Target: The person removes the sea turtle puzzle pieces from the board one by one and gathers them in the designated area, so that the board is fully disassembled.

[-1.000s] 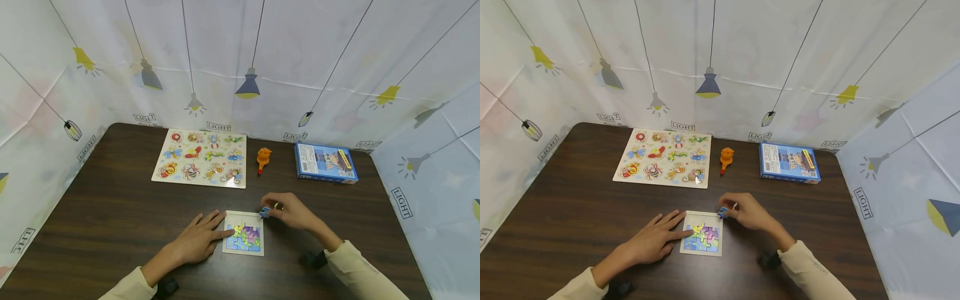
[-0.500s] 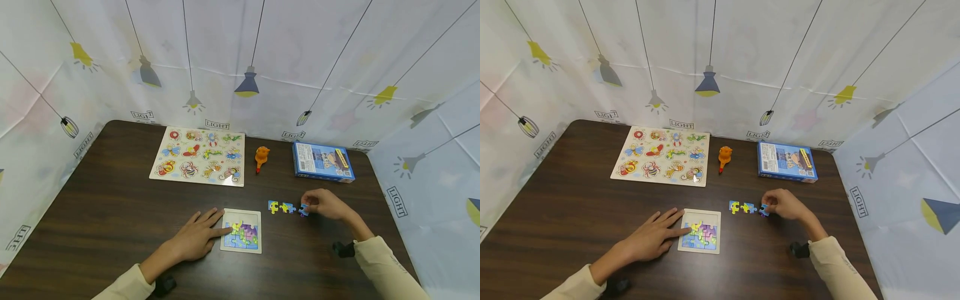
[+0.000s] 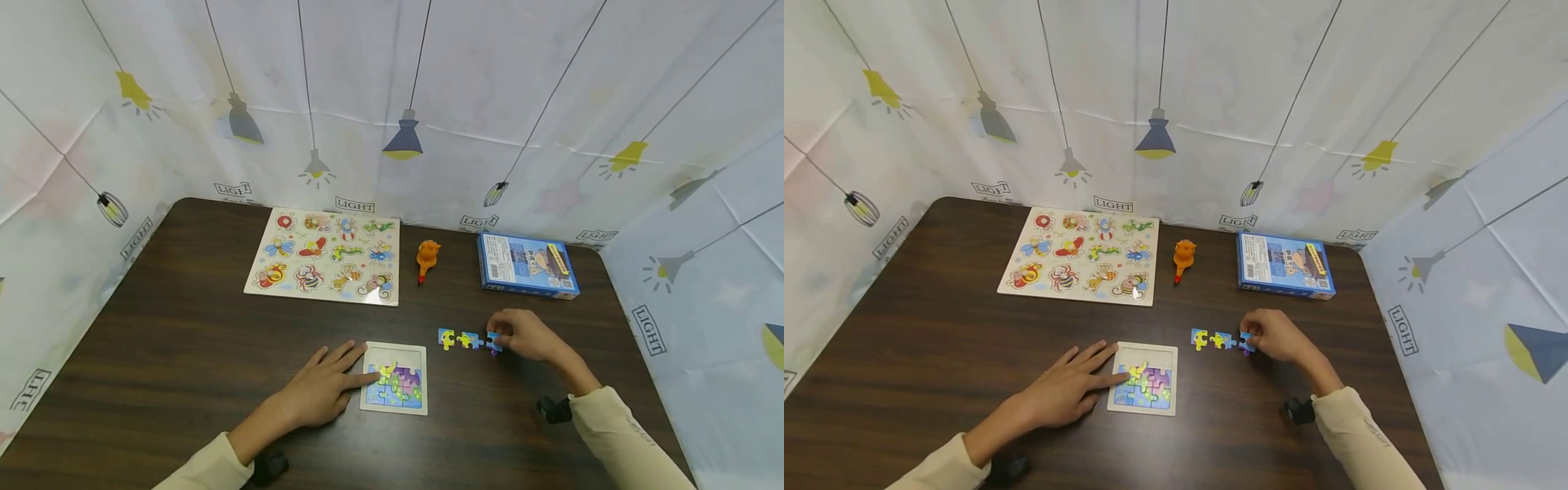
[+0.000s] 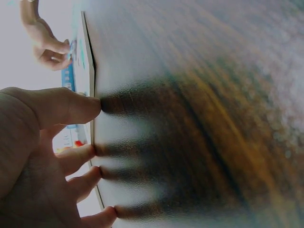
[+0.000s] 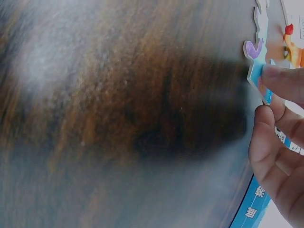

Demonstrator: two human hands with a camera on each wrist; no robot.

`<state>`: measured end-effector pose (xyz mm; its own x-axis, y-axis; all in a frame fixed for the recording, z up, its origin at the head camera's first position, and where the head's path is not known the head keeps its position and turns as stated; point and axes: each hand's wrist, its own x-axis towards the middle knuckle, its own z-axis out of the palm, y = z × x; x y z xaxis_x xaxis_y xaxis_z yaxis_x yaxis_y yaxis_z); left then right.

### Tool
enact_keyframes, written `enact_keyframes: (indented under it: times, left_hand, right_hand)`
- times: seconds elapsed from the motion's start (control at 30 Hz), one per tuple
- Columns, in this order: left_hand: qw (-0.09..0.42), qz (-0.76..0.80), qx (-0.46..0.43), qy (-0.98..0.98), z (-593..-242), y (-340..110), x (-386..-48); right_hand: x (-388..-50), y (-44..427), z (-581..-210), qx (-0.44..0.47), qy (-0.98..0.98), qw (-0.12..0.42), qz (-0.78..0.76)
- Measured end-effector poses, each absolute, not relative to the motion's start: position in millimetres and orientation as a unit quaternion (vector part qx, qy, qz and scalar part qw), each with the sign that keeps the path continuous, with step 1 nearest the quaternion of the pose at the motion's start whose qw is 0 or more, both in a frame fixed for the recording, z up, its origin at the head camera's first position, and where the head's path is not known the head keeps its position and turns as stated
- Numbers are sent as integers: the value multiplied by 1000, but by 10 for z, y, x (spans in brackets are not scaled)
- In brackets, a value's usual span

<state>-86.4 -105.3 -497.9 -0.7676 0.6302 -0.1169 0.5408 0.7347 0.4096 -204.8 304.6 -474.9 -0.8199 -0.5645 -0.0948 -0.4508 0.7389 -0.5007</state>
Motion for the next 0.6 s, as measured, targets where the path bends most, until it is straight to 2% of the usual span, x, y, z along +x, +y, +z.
enact_keyframes:
  times: [0.6]
  left_hand:
    - [119,190,320,921,-4965,-1058,-854]
  right_hand:
    - [-2006,3036,-4798,-251,929,127,-241]
